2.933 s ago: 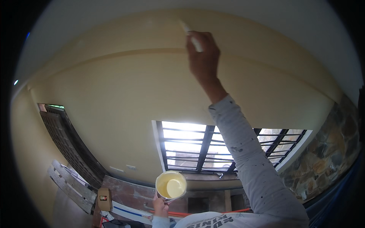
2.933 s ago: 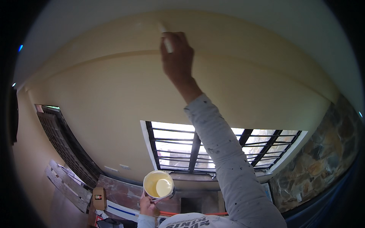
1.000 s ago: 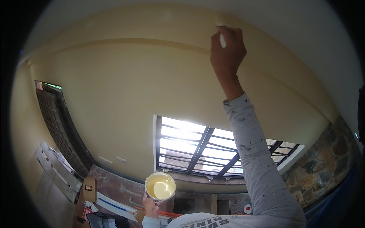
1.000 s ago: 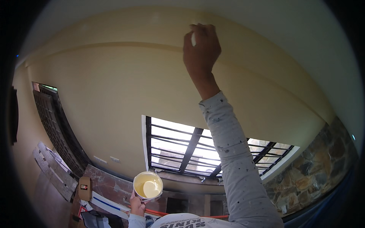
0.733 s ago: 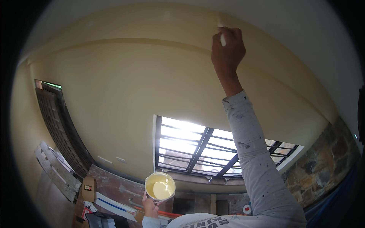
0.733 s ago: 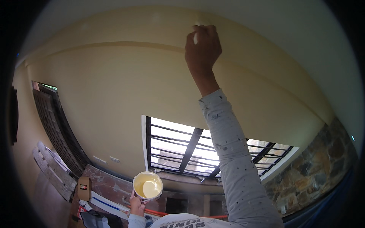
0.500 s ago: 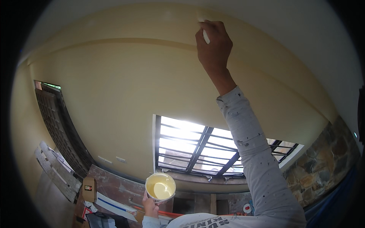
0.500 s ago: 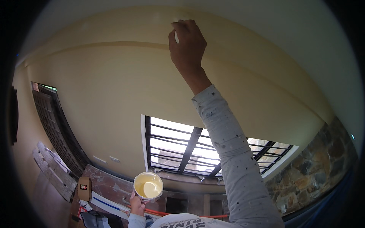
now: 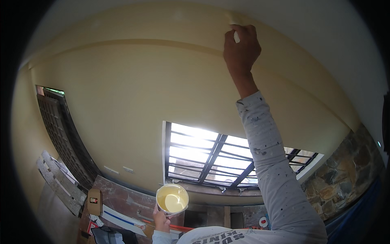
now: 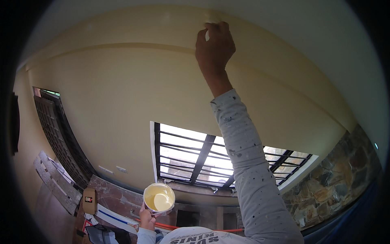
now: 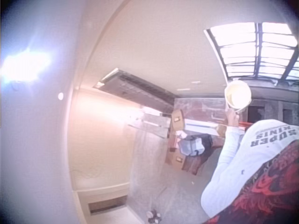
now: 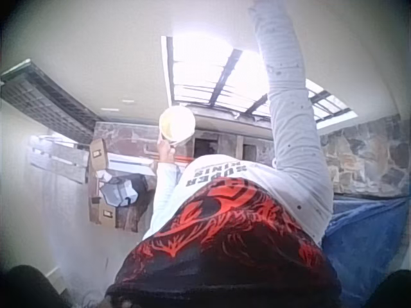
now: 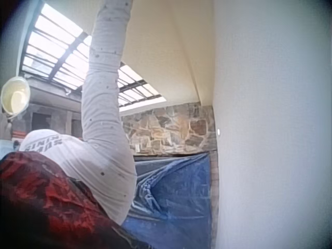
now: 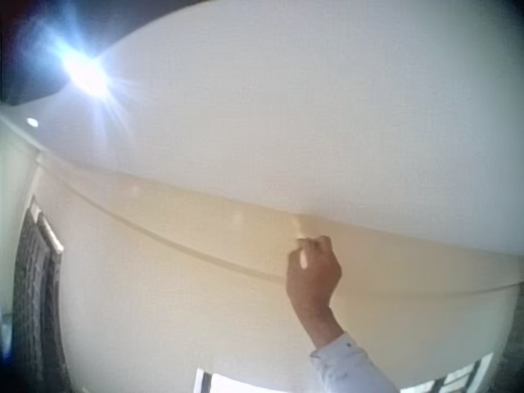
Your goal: The person paints a ceiling with a brush, repeatedly dipping the brush into a small container of yellow paint and applying it to the ceiling surface. The person stands on a scaffold or ladder and works near a window with metal bars.
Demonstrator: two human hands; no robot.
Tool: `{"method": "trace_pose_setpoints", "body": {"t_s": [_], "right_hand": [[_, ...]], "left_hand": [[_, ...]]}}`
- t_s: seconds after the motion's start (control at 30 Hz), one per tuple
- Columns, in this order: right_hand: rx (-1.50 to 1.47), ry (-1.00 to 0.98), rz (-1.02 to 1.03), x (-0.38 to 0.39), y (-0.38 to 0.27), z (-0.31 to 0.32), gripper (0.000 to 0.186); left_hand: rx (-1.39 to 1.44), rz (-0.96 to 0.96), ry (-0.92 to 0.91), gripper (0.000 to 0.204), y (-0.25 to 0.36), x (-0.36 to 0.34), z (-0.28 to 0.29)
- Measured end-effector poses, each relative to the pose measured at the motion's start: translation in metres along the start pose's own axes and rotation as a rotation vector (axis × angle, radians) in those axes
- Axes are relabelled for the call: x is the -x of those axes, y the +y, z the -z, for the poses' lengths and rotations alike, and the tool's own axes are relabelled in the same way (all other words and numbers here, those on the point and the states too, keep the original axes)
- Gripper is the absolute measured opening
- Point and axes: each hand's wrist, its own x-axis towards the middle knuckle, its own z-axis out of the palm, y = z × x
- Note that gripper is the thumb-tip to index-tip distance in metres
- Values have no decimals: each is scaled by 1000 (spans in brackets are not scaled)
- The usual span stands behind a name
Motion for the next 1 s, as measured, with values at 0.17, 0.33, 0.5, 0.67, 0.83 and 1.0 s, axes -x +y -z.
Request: {"method": "trace_pose_setpoints", "body": {"t_s": [0.17,0.33,0.5,0.67,0.83,1.0], "right_hand": [[21,26,-7,-4,7,4,11],[21,34,-21,-4,14,9,12],[36,50,-12,-4,23,14,11],[54,63,-13,-6,30,24,10],[69,52,-66,-7,37,35,11],[62,70,-65,-8,56,46,13]], "left_hand": [[14,31,-48,96,-20,-31,32],[17,11,5,88,5,1,-7],[39,9,-13,90,0,-7,-6],[6,53,3,94,-3,-13,-5],[9,71,-16,97,-2,-13,-8],[-15,56,-39,95,2,-9,-17]]}}
